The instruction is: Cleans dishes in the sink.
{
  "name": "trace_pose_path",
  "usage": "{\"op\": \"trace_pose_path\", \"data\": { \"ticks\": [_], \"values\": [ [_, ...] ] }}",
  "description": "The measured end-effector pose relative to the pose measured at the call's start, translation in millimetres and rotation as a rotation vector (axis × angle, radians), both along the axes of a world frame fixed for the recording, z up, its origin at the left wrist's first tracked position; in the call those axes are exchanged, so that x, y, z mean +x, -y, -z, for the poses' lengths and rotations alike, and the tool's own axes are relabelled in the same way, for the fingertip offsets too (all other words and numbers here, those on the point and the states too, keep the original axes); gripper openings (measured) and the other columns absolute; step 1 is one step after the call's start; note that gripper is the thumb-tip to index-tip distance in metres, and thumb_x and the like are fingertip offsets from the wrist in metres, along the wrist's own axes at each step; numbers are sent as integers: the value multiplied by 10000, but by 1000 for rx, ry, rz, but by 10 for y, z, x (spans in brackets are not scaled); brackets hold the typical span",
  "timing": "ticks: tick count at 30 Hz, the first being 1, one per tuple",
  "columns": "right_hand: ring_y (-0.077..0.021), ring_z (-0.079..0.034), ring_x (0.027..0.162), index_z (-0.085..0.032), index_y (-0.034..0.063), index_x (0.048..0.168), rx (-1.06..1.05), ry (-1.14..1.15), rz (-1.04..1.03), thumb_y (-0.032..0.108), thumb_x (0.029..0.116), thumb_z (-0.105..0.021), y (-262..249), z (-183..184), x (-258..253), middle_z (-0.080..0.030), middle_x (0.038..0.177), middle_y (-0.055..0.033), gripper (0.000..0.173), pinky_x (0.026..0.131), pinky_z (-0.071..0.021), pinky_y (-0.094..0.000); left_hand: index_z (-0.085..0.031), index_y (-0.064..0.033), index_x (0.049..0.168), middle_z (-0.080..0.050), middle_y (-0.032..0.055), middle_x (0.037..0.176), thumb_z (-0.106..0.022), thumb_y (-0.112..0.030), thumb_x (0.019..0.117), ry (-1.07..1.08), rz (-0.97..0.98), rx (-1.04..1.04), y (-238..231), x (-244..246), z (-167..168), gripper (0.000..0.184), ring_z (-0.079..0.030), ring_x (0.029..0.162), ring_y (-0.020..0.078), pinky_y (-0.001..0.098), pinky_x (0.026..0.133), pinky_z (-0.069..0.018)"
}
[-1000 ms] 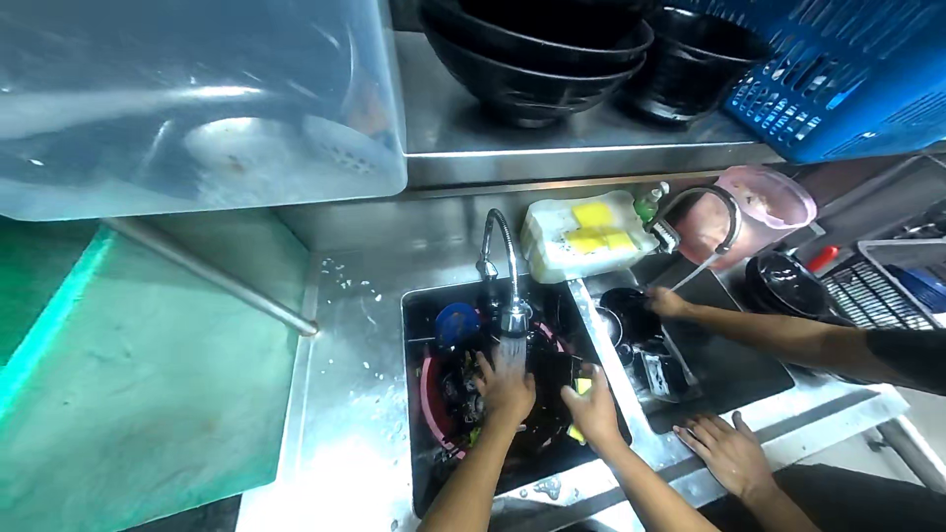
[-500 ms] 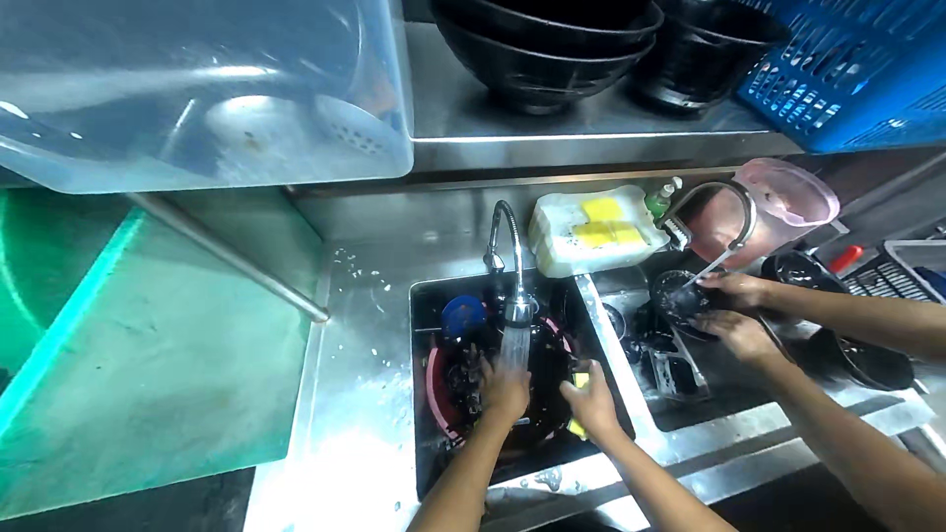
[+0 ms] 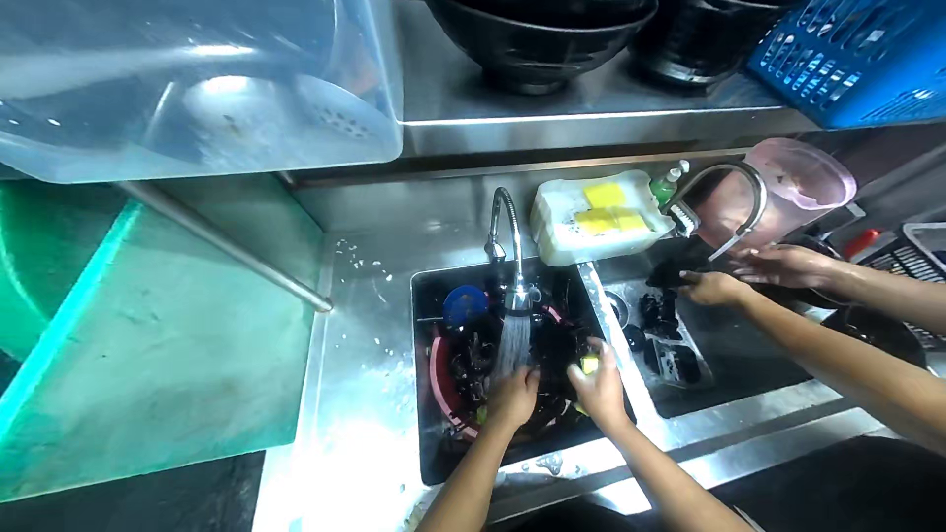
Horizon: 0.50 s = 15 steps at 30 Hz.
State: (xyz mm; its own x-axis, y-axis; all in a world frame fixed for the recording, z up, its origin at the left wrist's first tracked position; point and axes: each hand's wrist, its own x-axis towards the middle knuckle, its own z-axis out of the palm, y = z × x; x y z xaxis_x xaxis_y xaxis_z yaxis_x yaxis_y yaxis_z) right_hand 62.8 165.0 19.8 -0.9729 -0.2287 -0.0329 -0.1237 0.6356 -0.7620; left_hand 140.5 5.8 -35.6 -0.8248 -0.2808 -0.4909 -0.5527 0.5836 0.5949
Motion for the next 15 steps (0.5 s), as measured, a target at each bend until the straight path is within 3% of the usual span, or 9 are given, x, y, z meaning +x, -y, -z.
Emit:
{"op": "trace_pose_path", "data": {
  "ticks": [1, 4, 5, 8, 10, 12, 15],
  "values": [
    [-275, -668, 1041, -515, 8, 1390, 3, -8, -7, 196, 798, -759, -14, 11, 16, -650, 1212, -192, 668, 910, -568, -473, -588, -246, 1433, -539, 133, 1493, -382, -533, 1064, -13, -11, -59, -25, 4, -20, 511, -514, 1380, 327, 552, 1146, -410],
    [-261, -663, 1044, -528, -5, 1369, -5, -50, -21, 187, 780, -756, -26, 31, 58, -647, 1213, -182, 660, 907, -569, -455, -457, -341, 1542, -313, 131, 1657, -440, -567, 1029, 22, 23, -189, -24, -46, -103, 561, -322, 1499, 395, 599, 1140, -381],
    [-262, -662, 1057, -535, -9, 1369, -7, -71, -28, 192, 780, -760, -31, 34, 72, -648, 1222, -182, 662, 918, -567, -455, -482, -330, 1523, -358, 131, 1631, -424, -570, 1036, 33, 49, -174, -12, -51, -108, 546, -344, 1485, 392, 605, 1133, -387],
    [-299, -658, 1071, -562, -20, 1352, -1, -156, -30, 201, 776, -777, -28, 23, 70, -642, 1234, -205, 654, 935, -557, -492, -530, -222, 1485, -599, 95, 1441, -334, -526, 1086, 15, 60, 76, 20, -24, -25, 538, -562, 1345, 281, 556, 1124, -439],
    [-305, -663, 1046, -581, -15, 1327, 4, -212, -28, 204, 770, -777, -35, 26, 53, -653, 1200, -200, 630, 917, -561, -499, -499, -150, 1496, -615, 135, 1402, -373, -478, 1094, -24, -16, 290, -3, -9, 15, 534, -597, 1298, 270, 518, 1115, -460],
    [-313, -662, 1046, -578, -21, 1326, 1, -228, -26, 193, 767, -778, -51, 29, 64, -655, 1196, -208, 631, 918, -559, -506, -488, -98, 1491, -563, 145, 1461, -481, -410, 1077, -80, -118, 512, -81, -4, 20, 518, -562, 1339, 250, 465, 1135, -457],
    [-318, -647, 1065, -566, -25, 1329, -23, -230, -9, 183, 758, -774, -37, 83, 83, -641, 1203, -209, 642, 938, -548, -504, -561, -78, 1432, -581, 121, 1443, -570, -332, 1042, -143, -135, 749, -302, 18, -152, 465, -567, 1324, 201, 417, 1126, -475]
  ]
}}
